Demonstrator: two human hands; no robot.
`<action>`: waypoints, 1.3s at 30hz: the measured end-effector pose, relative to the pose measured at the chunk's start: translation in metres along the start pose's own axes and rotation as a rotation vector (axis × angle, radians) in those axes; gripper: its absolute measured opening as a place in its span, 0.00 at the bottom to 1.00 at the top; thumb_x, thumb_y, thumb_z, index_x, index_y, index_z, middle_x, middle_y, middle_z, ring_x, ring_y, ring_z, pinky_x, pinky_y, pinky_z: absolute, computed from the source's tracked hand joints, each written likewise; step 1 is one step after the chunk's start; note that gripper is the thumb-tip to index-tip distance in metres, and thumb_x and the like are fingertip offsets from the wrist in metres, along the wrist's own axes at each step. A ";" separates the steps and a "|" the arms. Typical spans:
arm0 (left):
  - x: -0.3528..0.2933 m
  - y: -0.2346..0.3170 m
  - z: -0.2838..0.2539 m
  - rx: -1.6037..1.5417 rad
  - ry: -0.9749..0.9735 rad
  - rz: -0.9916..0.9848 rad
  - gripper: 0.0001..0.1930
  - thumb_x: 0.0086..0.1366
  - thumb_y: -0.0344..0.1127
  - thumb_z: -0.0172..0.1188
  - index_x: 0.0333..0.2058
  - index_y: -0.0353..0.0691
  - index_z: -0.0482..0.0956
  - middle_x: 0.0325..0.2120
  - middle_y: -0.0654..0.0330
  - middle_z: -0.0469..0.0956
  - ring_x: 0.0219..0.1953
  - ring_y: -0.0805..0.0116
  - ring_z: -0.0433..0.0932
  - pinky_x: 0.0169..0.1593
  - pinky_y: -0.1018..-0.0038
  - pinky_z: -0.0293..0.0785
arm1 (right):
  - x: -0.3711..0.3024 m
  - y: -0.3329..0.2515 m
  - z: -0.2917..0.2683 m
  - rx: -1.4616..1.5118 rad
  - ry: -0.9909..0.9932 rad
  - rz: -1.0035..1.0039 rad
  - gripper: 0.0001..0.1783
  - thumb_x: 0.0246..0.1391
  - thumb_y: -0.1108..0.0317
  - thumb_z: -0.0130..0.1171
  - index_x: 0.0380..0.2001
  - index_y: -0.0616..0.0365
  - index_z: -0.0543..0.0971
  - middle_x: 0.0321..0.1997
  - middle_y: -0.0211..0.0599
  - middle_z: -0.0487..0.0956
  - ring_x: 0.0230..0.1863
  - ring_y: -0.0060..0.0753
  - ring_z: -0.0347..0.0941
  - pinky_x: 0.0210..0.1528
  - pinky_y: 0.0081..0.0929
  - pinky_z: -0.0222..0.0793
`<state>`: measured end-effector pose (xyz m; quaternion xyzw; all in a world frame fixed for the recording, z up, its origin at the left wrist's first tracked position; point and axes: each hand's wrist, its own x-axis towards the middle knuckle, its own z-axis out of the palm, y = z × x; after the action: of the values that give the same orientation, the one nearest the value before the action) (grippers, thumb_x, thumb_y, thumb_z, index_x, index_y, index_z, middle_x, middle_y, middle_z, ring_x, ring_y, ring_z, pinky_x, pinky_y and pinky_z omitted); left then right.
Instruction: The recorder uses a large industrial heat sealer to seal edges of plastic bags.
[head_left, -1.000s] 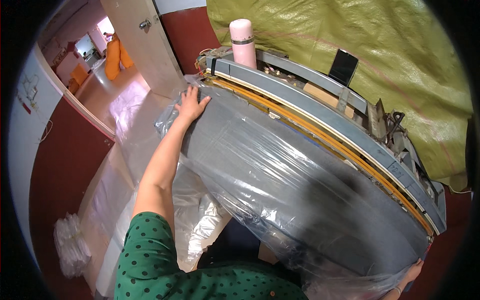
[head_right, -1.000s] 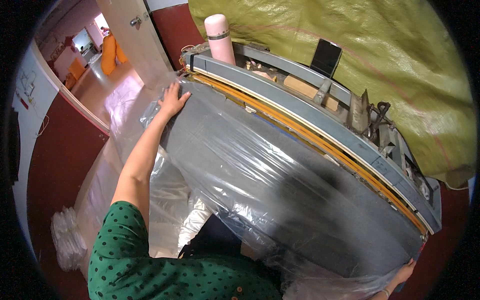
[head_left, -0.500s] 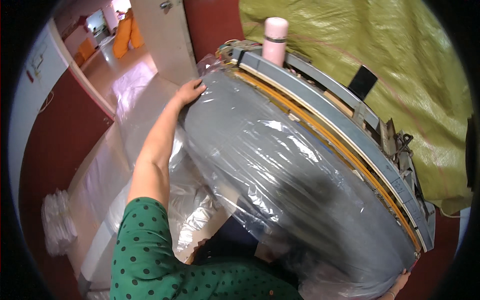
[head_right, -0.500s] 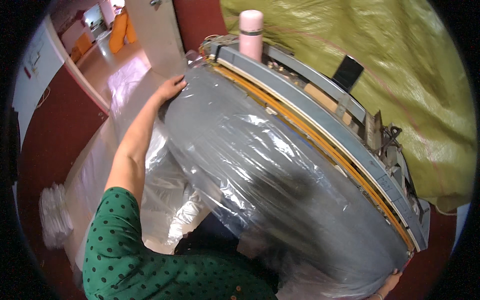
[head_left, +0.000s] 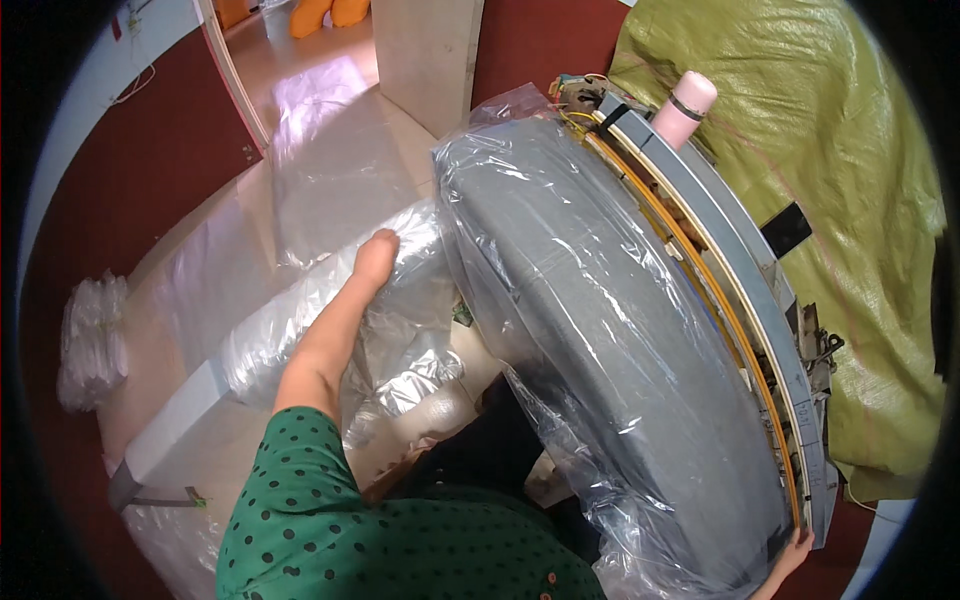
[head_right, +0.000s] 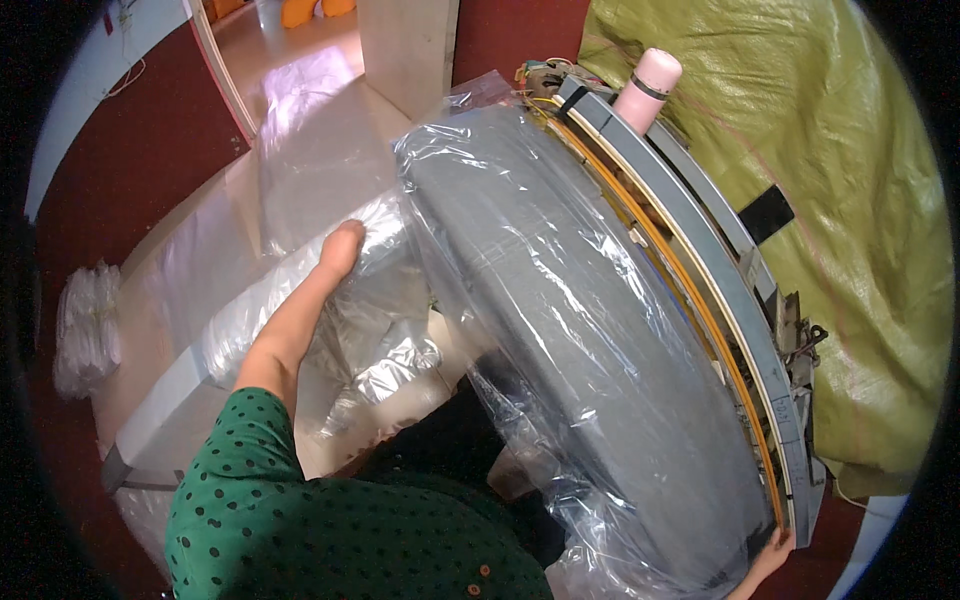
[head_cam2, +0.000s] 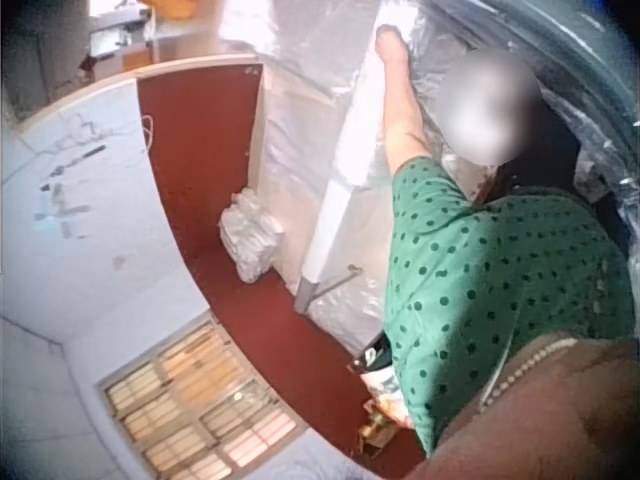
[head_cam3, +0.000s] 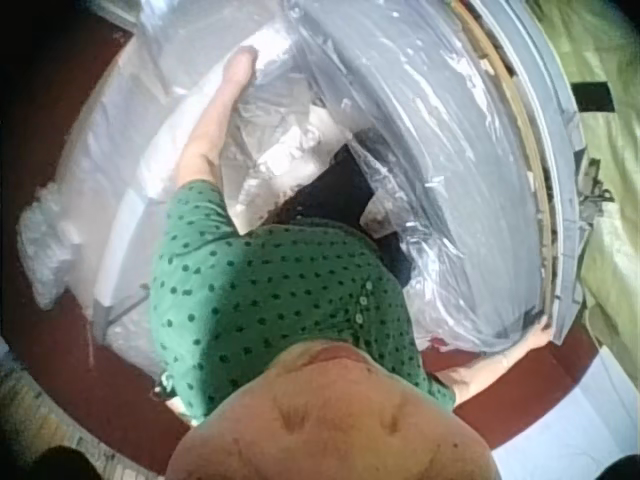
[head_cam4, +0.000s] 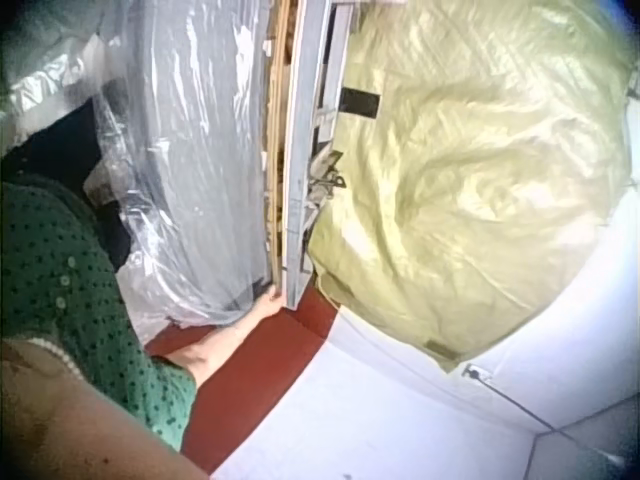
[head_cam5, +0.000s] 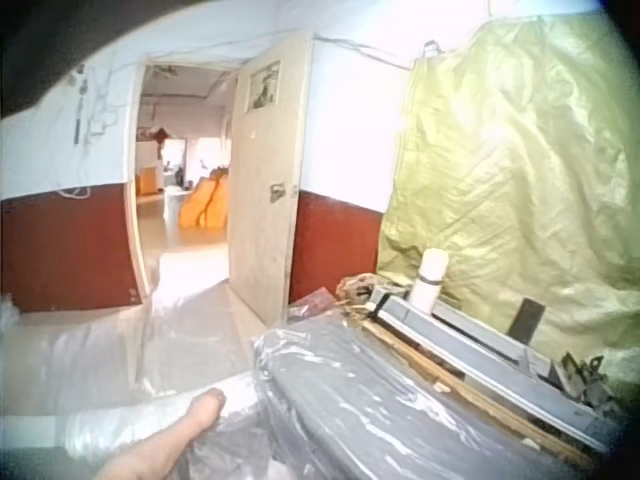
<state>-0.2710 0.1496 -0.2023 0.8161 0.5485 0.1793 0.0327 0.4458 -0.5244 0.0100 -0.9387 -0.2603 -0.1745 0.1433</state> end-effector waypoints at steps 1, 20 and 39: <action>-0.011 -0.007 -0.006 -0.007 0.002 -0.008 0.09 0.53 0.30 0.45 0.31 0.36 0.73 0.35 0.50 0.72 0.38 0.52 0.71 0.38 0.63 0.68 | 0.002 -0.031 -0.002 0.074 -0.021 -0.049 0.17 0.52 0.68 0.50 0.43 0.66 0.66 0.41 0.45 0.70 0.43 0.38 0.66 0.47 0.28 0.60; -0.017 0.244 -0.277 -0.709 0.293 0.858 0.05 0.50 0.25 0.57 0.24 0.35 0.69 0.19 0.58 0.69 0.21 0.68 0.69 0.26 0.76 0.66 | -0.105 -0.589 -0.042 1.561 -0.843 -0.810 0.39 0.38 0.77 0.58 0.56 0.58 0.55 0.51 0.39 0.65 0.52 0.28 0.61 0.39 0.19 0.65; -0.026 0.098 -0.375 -0.360 1.162 0.310 0.17 0.55 0.24 0.48 0.45 0.35 0.69 0.43 0.56 0.72 0.43 0.64 0.72 0.45 0.72 0.67 | 0.003 -0.416 -0.124 0.573 0.992 -0.601 0.13 0.45 0.79 0.48 0.35 0.55 0.77 0.24 0.39 0.76 0.23 0.35 0.72 0.26 0.26 0.68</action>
<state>-0.3164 0.0336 0.1653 0.6373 0.3131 0.6857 -0.1601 0.1925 -0.2252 0.1966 -0.5571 -0.4510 -0.5439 0.4364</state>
